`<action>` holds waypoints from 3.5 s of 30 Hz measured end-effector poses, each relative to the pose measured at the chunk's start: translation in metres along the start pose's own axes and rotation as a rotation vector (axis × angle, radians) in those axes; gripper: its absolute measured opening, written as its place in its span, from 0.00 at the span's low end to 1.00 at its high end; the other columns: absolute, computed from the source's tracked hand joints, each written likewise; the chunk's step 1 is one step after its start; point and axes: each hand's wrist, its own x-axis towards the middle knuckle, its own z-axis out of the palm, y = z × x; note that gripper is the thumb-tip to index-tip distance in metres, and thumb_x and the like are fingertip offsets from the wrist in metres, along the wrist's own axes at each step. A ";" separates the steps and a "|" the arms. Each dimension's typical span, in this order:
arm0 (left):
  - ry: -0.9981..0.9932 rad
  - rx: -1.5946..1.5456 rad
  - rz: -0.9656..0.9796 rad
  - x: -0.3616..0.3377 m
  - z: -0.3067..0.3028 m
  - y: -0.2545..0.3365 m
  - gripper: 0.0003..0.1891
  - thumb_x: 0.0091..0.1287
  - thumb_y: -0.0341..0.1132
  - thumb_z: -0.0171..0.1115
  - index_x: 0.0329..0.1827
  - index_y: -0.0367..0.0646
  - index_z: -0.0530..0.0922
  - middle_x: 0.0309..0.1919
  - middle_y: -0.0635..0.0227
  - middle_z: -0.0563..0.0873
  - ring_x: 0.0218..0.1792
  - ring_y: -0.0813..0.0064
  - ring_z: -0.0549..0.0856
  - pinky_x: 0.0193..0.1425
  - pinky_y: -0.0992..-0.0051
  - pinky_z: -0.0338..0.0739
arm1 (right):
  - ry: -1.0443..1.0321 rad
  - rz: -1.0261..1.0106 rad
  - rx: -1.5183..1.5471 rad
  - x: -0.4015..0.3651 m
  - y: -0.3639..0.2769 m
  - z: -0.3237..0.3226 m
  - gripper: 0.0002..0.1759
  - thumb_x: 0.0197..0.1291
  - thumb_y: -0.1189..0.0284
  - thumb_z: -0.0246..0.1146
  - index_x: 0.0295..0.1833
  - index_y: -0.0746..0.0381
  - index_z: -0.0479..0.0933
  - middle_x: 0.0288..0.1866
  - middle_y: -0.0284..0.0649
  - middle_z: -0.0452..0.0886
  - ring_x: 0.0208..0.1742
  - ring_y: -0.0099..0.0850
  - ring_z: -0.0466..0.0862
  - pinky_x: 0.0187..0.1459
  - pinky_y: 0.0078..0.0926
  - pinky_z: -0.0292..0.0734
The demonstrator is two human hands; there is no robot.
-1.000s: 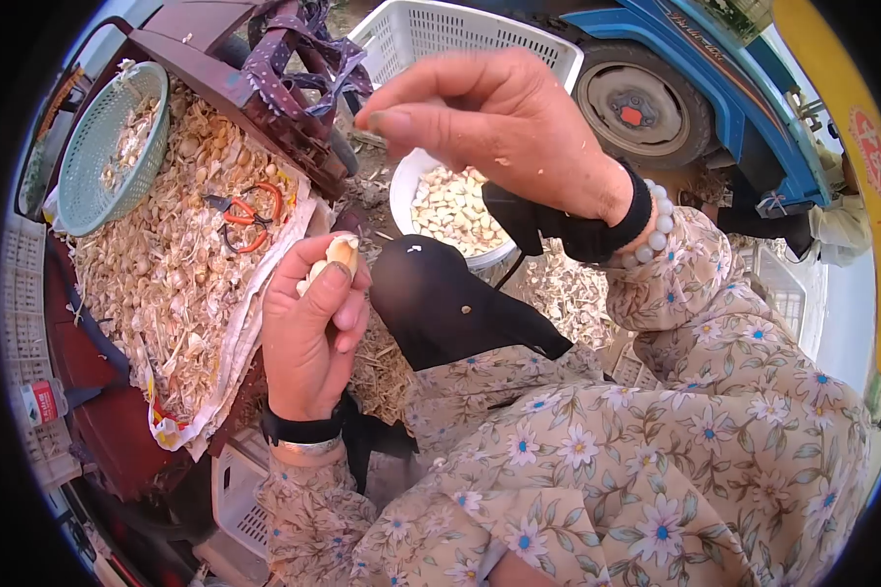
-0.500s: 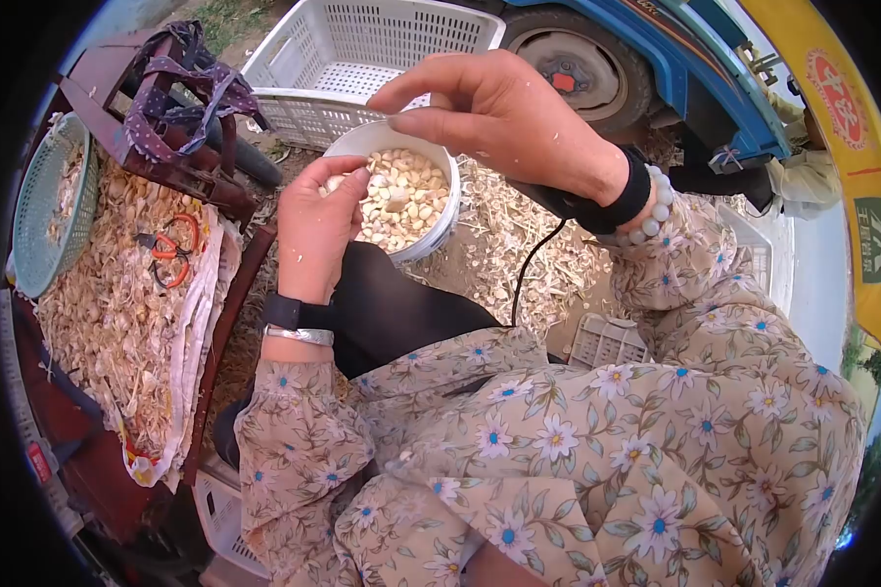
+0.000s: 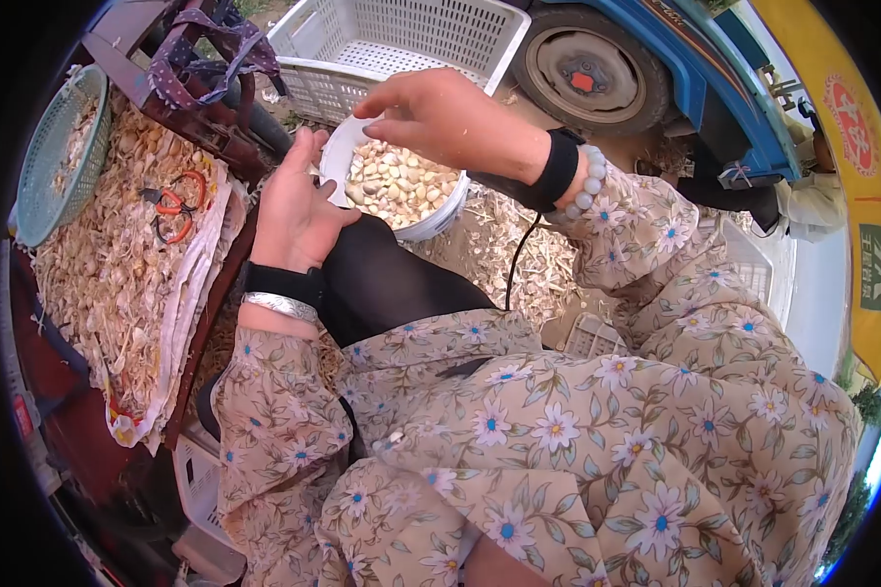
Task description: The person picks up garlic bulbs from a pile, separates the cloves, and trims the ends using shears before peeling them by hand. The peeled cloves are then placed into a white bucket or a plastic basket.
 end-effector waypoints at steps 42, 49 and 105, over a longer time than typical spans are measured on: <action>1.204 0.835 0.690 -0.180 -0.347 0.106 0.08 0.67 0.31 0.56 0.44 0.36 0.75 0.35 0.70 0.81 0.33 0.81 0.76 0.37 0.81 0.72 | -0.200 -0.473 -0.001 0.155 -0.225 0.330 0.08 0.43 0.69 0.65 0.31 0.57 0.79 0.32 0.40 0.74 0.39 0.39 0.78 0.38 0.37 0.71; 0.679 -0.021 0.750 -0.194 -0.321 0.110 0.11 0.70 0.35 0.52 0.51 0.42 0.72 0.39 0.71 0.79 0.27 0.86 0.71 0.31 0.84 0.68 | -0.085 -0.407 0.320 0.165 -0.210 0.308 0.12 0.46 0.73 0.65 0.39 0.56 0.79 0.36 0.40 0.73 0.36 0.40 0.76 0.36 0.34 0.72; 0.279 -0.302 0.465 -0.162 -0.244 0.088 0.06 0.67 0.31 0.56 0.43 0.42 0.71 0.33 0.68 0.78 0.20 0.84 0.72 0.19 0.88 0.62 | -0.643 -0.226 0.833 0.159 -0.200 0.223 0.11 0.44 0.76 0.70 0.31 0.62 0.74 0.19 0.25 0.67 0.24 0.15 0.65 0.25 0.17 0.61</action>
